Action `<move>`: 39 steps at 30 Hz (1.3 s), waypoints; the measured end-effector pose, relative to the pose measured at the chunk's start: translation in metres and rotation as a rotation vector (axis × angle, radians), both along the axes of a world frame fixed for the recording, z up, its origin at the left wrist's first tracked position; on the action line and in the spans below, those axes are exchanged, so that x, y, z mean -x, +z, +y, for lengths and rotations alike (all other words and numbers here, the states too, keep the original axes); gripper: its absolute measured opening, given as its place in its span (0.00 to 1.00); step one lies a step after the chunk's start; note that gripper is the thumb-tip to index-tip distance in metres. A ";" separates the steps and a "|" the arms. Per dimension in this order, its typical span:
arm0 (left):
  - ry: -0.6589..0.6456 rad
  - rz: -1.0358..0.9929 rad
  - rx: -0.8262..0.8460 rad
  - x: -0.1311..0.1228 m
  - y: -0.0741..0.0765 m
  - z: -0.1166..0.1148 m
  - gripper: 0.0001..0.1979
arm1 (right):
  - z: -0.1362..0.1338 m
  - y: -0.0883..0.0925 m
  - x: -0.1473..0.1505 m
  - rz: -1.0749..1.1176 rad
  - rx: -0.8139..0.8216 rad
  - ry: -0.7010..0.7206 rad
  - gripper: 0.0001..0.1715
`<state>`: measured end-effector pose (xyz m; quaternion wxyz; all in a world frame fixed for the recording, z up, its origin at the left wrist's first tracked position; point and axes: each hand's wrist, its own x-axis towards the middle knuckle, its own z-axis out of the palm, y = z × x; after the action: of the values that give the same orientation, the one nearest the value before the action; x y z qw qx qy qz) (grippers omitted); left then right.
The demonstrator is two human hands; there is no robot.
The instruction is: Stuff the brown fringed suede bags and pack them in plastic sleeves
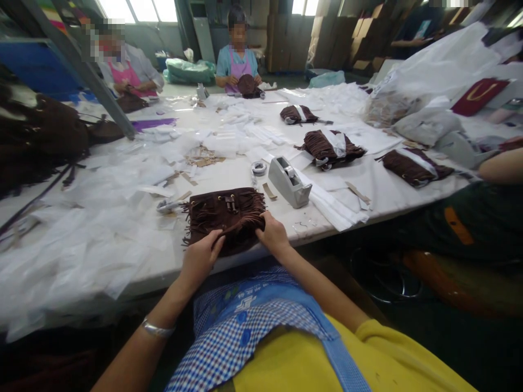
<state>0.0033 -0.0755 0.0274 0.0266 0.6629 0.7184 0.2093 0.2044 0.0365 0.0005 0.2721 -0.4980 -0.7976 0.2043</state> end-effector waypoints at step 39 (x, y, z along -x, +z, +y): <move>-0.223 0.109 -0.027 0.010 -0.004 0.016 0.24 | -0.013 -0.008 -0.004 -0.360 -0.198 0.465 0.37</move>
<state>-0.0072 -0.0594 0.0237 0.0016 0.7493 0.6377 0.1787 0.2088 0.0235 -0.0072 0.1197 -0.3016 -0.9415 0.0909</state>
